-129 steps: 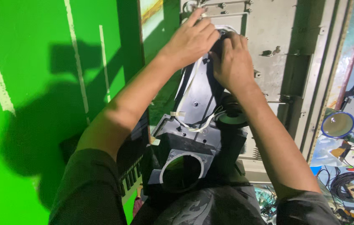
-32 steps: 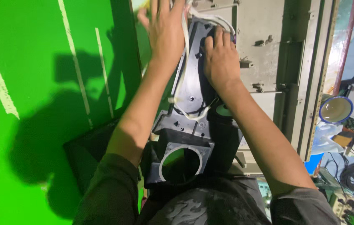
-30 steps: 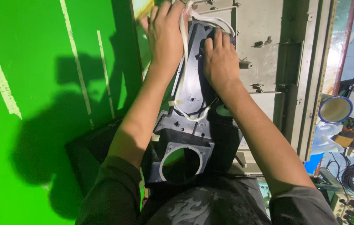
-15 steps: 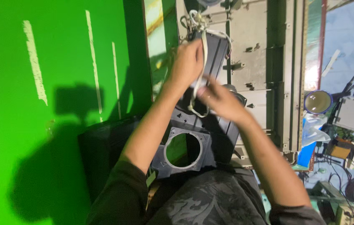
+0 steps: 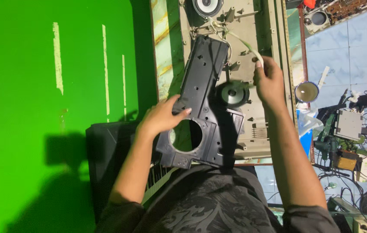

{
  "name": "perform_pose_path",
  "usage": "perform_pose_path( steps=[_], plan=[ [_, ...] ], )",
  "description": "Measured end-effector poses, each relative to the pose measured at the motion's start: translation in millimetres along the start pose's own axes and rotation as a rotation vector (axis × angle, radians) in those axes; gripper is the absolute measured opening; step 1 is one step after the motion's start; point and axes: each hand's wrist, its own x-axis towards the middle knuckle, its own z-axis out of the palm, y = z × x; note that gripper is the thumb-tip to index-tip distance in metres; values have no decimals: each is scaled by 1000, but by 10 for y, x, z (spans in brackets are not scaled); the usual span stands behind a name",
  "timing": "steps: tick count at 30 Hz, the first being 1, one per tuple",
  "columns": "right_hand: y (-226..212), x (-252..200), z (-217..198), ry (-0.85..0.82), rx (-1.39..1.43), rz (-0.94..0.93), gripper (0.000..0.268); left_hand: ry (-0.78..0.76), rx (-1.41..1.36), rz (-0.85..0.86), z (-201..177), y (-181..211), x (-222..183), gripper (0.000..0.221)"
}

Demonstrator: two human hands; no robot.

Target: The person manipulates internal components of a disassembled electronic keyboard, handling plastic housings and wire connectors by hand.

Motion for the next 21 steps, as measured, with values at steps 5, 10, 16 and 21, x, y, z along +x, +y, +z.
perform_pose_path(
  steps=[5,10,16,21],
  plan=[
    [190,172,-208,-36,-156,-37,21,162,-89,-1,436,-61,-275,77],
    [450,312,-376,-125,-7,-120,26,293,-161,-127,643,-13,-447,65],
    [357,-27,-523,-67,-387,-255,37,581,-45,-79,822,199,-649,46],
    [99,-785,-690,-147,-555,-505,41,872,29,-37,916,279,-820,45]
  ],
)
